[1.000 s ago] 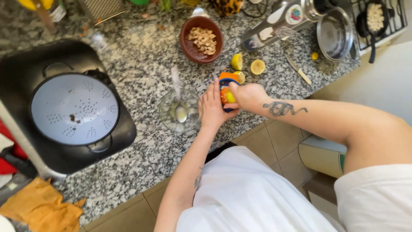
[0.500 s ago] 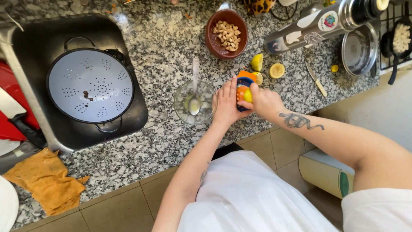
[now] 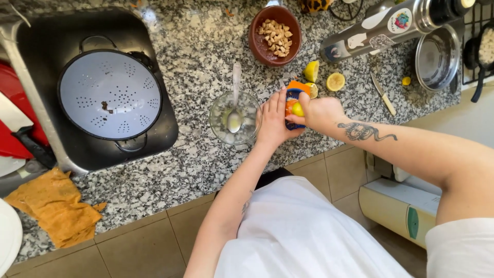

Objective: The person squeezes an orange using a manual juicer, rinses a metal strainer under the tap, and stirs cashews in a frying pan on the stove. They then add a white powder from a jar into a glass bowl containing liquid.

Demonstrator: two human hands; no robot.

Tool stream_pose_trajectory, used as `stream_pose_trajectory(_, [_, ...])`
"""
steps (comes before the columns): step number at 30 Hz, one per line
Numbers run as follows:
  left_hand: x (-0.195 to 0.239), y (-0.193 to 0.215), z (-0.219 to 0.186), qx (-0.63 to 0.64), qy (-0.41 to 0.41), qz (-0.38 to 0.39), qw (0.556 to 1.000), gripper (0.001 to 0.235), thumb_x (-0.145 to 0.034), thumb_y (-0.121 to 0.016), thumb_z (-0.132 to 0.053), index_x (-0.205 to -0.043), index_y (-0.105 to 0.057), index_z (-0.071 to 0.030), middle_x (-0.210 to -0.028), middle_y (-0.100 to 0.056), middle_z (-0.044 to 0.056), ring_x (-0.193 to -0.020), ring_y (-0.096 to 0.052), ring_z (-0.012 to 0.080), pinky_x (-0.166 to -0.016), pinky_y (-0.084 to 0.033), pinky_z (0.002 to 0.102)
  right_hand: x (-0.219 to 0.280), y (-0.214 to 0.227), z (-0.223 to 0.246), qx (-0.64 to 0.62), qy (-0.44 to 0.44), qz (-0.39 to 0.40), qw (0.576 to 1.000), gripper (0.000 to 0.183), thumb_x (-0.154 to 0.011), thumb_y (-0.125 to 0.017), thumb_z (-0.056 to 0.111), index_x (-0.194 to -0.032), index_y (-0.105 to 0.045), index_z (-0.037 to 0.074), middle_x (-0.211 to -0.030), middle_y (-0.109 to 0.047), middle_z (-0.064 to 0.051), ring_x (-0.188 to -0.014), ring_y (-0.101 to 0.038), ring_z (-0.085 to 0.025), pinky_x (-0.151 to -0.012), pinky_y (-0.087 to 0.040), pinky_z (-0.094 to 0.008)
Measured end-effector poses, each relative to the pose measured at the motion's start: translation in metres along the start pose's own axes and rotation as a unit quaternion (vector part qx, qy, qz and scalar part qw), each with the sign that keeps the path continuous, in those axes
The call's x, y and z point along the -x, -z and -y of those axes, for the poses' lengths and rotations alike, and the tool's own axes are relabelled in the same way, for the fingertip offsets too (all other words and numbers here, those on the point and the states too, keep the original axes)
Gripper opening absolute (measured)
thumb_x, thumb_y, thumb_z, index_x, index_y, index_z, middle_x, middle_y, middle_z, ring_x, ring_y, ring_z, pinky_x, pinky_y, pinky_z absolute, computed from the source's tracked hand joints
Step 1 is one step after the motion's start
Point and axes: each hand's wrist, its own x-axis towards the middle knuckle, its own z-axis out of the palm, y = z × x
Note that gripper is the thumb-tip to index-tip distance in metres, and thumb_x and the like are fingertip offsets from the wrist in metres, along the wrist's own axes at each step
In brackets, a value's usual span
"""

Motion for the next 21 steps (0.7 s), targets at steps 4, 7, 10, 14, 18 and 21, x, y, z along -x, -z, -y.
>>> stream_pose_trajectory(4, [0.002,-0.001,0.000,0.008,0.016,0.015,1.000,0.127,-0.046,-0.078,-0.056,-0.149,-0.018,-0.013,-0.137,-0.038,0.011,-0.121,-0.044,0.0296,-0.097,-0.034,0.044,-0.012,-0.003,0.003,-0.129,-0.098,0.178,0.971,0.054,-0.094,-0.036,0.060,-0.088,-0.044,0.008,-0.058,-0.061,-0.008,-0.053,-0.066,-0.027,-0.049,-0.051,-0.038])
stream_pose_trajectory(7, [0.000,-0.001,-0.002,0.008,0.010,0.016,1.000,0.127,-0.046,-0.079,-0.055,-0.149,-0.018,-0.013,-0.136,-0.039,0.012,-0.121,-0.044,0.0305,-0.097,-0.035,0.045,-0.023,-0.005,-0.002,-0.200,-0.167,0.305,0.916,0.052,-0.097,-0.032,0.056,-0.090,-0.043,0.006,-0.068,-0.062,-0.012,-0.063,-0.068,-0.033,-0.054,-0.052,-0.041])
stream_pose_trajectory(10, [0.001,0.004,-0.006,-0.023,0.000,0.005,1.000,0.128,-0.046,-0.078,-0.059,-0.148,-0.019,-0.012,-0.135,-0.040,0.012,-0.119,-0.046,0.0301,-0.097,-0.036,0.043,-0.029,-0.006,-0.009,-0.336,-0.228,0.354,0.842,0.059,-0.094,-0.030,0.058,-0.090,-0.052,0.004,-0.075,-0.063,-0.020,-0.078,-0.066,-0.039,-0.062,-0.051,-0.045])
stream_pose_trajectory(14, [0.000,0.012,-0.011,0.005,0.000,0.020,1.000,0.125,-0.050,-0.080,-0.056,-0.149,-0.018,-0.011,-0.134,-0.040,0.014,-0.118,-0.046,0.0327,-0.098,-0.035,0.043,-0.031,-0.003,-0.013,-0.398,-0.287,0.343,0.801,0.072,-0.095,-0.023,0.066,-0.090,-0.059,0.003,-0.081,-0.064,-0.021,-0.087,-0.064,-0.039,-0.069,-0.049,-0.045])
stream_pose_trajectory(18, [-0.003,0.010,-0.018,-0.006,0.010,0.047,0.999,0.127,-0.050,-0.082,-0.056,-0.148,-0.017,-0.010,-0.135,-0.037,0.017,-0.120,-0.043,0.0359,-0.100,-0.035,0.045,-0.024,-0.007,-0.016,-0.458,-0.360,0.308,0.752,0.080,-0.089,-0.024,0.074,-0.099,-0.061,0.003,-0.096,-0.064,-0.024,-0.105,-0.059,-0.038,-0.082,-0.048,-0.046])
stream_pose_trajectory(21, [-0.003,0.020,-0.025,0.000,0.022,0.074,0.997,0.125,-0.054,-0.082,-0.053,-0.149,-0.014,-0.010,-0.138,-0.034,0.019,-0.123,-0.041,0.0380,-0.102,-0.033,0.047,-0.024,0.005,-0.019,-0.502,-0.389,0.252,0.730,0.086,-0.089,-0.022,0.076,-0.102,-0.061,0.000,-0.101,-0.064,-0.025,-0.108,-0.058,-0.035,-0.087,-0.047,-0.043])
